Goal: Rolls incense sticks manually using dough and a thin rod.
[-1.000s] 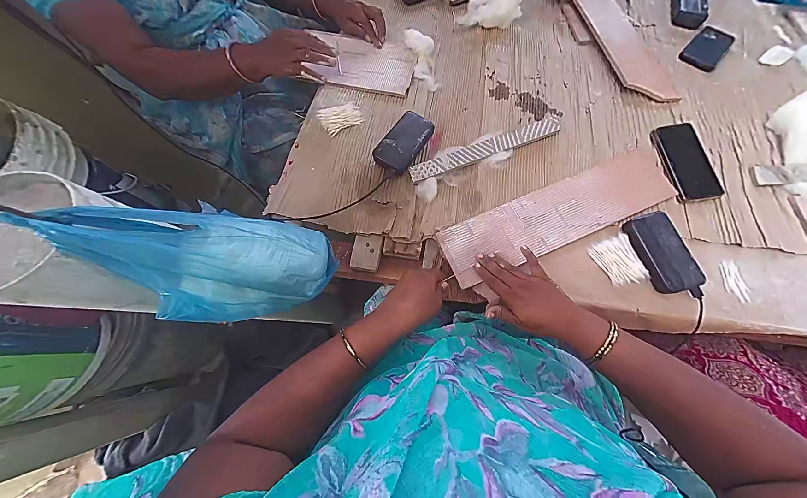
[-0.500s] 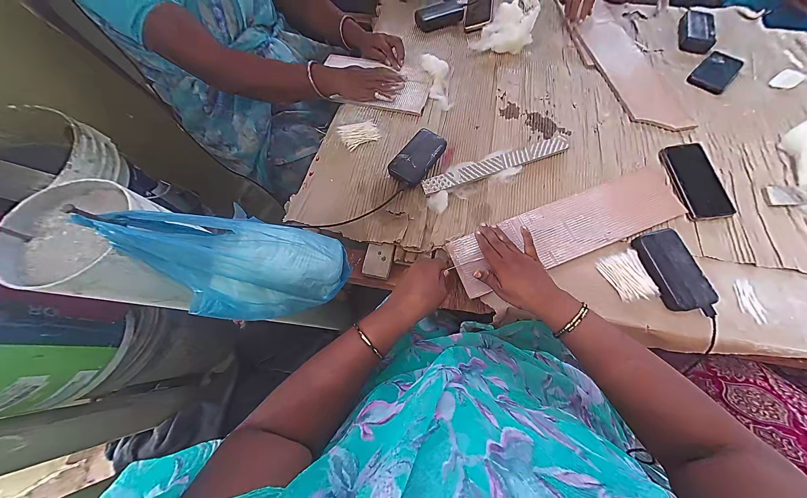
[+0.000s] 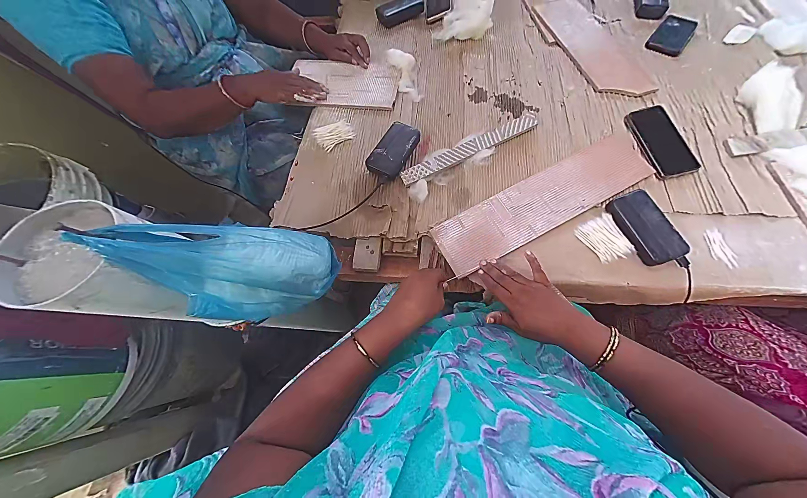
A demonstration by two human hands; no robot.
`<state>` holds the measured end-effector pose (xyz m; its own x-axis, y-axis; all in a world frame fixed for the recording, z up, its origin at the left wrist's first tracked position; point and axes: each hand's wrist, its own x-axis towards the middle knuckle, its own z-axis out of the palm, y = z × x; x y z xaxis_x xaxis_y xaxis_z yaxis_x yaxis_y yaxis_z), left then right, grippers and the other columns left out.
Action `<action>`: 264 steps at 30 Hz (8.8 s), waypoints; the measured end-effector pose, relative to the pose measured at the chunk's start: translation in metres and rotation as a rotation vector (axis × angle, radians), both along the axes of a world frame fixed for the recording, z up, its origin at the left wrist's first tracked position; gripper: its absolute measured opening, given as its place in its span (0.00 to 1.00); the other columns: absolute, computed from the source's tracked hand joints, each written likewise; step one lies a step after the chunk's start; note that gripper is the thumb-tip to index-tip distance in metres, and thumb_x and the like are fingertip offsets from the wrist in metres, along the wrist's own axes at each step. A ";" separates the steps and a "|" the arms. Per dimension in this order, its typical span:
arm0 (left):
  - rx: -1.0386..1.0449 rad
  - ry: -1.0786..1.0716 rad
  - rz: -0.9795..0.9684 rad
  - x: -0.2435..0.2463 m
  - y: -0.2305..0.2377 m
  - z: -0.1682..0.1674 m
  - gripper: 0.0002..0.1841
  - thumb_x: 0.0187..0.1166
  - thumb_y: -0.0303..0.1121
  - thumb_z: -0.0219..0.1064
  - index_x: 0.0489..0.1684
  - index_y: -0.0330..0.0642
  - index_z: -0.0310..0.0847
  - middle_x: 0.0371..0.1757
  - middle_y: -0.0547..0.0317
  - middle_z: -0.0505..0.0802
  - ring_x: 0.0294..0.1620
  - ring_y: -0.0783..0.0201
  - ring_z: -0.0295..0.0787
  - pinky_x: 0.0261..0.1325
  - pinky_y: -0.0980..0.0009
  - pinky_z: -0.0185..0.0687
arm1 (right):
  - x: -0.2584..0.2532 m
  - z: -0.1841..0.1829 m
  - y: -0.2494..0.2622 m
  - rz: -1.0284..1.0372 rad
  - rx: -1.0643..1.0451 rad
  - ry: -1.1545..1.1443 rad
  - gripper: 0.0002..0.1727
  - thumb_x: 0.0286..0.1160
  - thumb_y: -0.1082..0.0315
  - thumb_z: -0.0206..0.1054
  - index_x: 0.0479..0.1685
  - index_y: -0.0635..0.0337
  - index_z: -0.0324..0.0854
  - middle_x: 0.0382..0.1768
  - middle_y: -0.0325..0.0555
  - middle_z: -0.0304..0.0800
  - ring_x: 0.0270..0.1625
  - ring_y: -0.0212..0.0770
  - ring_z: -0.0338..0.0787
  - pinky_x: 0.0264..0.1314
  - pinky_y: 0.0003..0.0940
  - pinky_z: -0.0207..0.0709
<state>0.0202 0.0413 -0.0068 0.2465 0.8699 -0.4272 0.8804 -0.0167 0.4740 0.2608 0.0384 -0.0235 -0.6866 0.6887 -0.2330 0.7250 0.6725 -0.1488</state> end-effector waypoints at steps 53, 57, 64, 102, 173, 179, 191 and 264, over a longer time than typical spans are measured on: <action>0.178 -0.189 -0.102 -0.002 -0.052 0.008 0.17 0.92 0.32 0.52 0.60 0.32 0.86 0.60 0.42 0.92 0.65 0.49 0.88 0.73 0.51 0.78 | 0.111 -0.005 0.020 -0.771 0.432 0.327 0.20 0.77 0.80 0.59 0.54 0.51 0.94 0.69 0.66 0.82 0.77 0.78 0.68 0.70 0.80 0.58; 0.125 -0.154 -0.109 -0.003 -0.049 0.008 0.17 0.93 0.32 0.52 0.60 0.31 0.85 0.60 0.40 0.91 0.65 0.48 0.87 0.73 0.51 0.77 | 0.118 -0.012 0.028 -0.760 0.486 0.315 0.20 0.78 0.80 0.57 0.56 0.53 0.92 0.70 0.66 0.81 0.77 0.78 0.69 0.68 0.80 0.58; 0.052 -0.161 -0.076 -0.013 -0.032 0.012 0.19 0.94 0.34 0.50 0.64 0.32 0.84 0.62 0.41 0.90 0.67 0.49 0.86 0.75 0.51 0.75 | 0.128 -0.012 0.019 -0.605 0.526 0.323 0.17 0.72 0.82 0.61 0.45 0.56 0.94 0.65 0.67 0.84 0.74 0.79 0.73 0.69 0.80 0.59; 0.188 -0.040 0.300 -0.035 0.160 -0.027 0.20 0.89 0.33 0.54 0.75 0.43 0.82 0.73 0.41 0.84 0.74 0.41 0.83 0.69 0.38 0.80 | -0.104 -0.003 0.213 0.063 0.351 0.308 0.05 0.71 0.66 0.76 0.38 0.47 0.97 0.37 0.50 0.90 0.54 0.59 0.84 0.62 0.62 0.69; 0.014 -1.135 0.467 0.061 0.031 0.041 0.04 0.83 0.23 0.66 0.39 0.37 0.85 0.25 0.64 0.84 0.20 0.78 0.73 0.25 0.84 0.67 | 0.002 0.046 0.032 -0.785 -0.683 1.629 0.18 0.74 0.84 0.65 0.60 0.61 0.83 0.43 0.41 0.89 0.39 0.30 0.87 0.46 0.22 0.83; 0.071 -1.149 0.567 0.049 0.042 0.030 0.04 0.84 0.23 0.66 0.38 0.37 0.85 0.27 0.62 0.86 0.20 0.77 0.73 0.26 0.84 0.69 | -0.012 0.041 0.047 -0.962 -0.452 1.664 0.06 0.77 0.79 0.68 0.37 0.58 0.84 0.29 0.34 0.86 0.29 0.25 0.81 0.37 0.19 0.77; 0.172 -1.288 0.831 0.013 0.061 0.020 0.05 0.86 0.24 0.63 0.41 0.35 0.82 0.30 0.57 0.88 0.17 0.76 0.73 0.21 0.83 0.69 | -0.071 0.029 0.169 -0.742 -0.191 0.979 0.12 0.81 0.72 0.68 0.58 0.66 0.83 0.44 0.52 0.92 0.44 0.43 0.89 0.54 0.44 0.80; 0.155 -0.220 0.288 -0.003 0.024 -0.004 0.15 0.92 0.31 0.55 0.66 0.34 0.81 0.64 0.41 0.87 0.67 0.49 0.86 0.74 0.53 0.79 | -0.043 -0.001 0.093 -0.406 0.272 0.537 0.21 0.75 0.83 0.62 0.64 0.60 0.86 0.66 0.63 0.85 0.67 0.68 0.84 0.67 0.68 0.74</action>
<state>0.0167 0.0658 -0.0103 0.0538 0.9668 -0.2496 0.7368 0.1303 0.6635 0.2182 0.1317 -0.0248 -0.3360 0.8993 0.2801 0.7993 0.4295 -0.4202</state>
